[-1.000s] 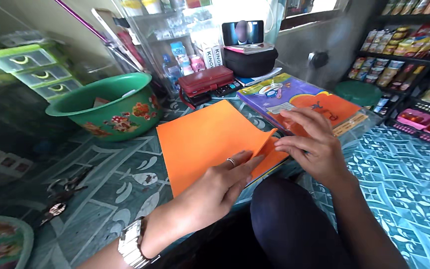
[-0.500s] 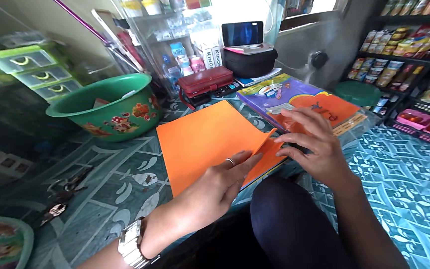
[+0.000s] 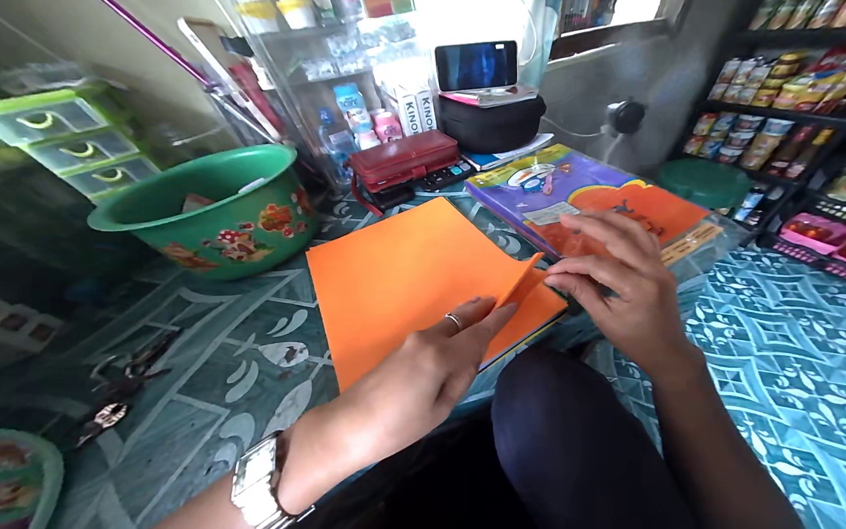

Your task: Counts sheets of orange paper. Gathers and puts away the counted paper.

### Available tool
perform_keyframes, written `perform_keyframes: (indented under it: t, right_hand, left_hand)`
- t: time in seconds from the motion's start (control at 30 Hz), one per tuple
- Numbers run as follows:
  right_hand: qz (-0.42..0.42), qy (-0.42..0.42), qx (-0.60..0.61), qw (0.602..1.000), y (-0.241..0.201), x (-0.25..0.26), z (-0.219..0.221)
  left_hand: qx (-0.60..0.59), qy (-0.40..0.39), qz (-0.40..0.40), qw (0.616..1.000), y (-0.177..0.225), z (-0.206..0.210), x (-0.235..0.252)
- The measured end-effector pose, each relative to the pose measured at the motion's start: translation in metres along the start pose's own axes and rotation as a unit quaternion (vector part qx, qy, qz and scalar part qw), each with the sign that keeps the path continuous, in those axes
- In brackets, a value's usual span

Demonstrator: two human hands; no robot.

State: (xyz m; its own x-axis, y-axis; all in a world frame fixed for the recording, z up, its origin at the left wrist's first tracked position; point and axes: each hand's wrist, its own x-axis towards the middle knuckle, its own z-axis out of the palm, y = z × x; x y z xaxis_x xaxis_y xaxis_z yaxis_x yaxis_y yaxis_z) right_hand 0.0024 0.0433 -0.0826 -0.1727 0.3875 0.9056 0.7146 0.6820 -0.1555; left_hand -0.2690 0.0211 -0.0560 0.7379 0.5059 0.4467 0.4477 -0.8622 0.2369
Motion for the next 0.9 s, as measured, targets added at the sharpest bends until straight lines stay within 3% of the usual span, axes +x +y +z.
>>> perform_keyframes:
  t: [0.17, 0.4, 0.9]
  right_hand:
    - [0.024, -0.026, -0.033, 0.999, -0.001, 0.000, -0.005]
    - [0.042, -0.183, 0.012, 0.982, 0.004, -0.009, -0.022]
    - [0.036, -0.183, 0.058, 0.981, 0.005, -0.009, -0.016]
  left_hand:
    - [0.003, -0.014, 0.008, 1.000, 0.002, -0.003, 0.001]
    - [0.009, -0.005, 0.002, 1.000, 0.002, -0.001, 0.001]
    - [-0.017, -0.008, -0.011, 1.000, 0.000, -0.002, 0.000]
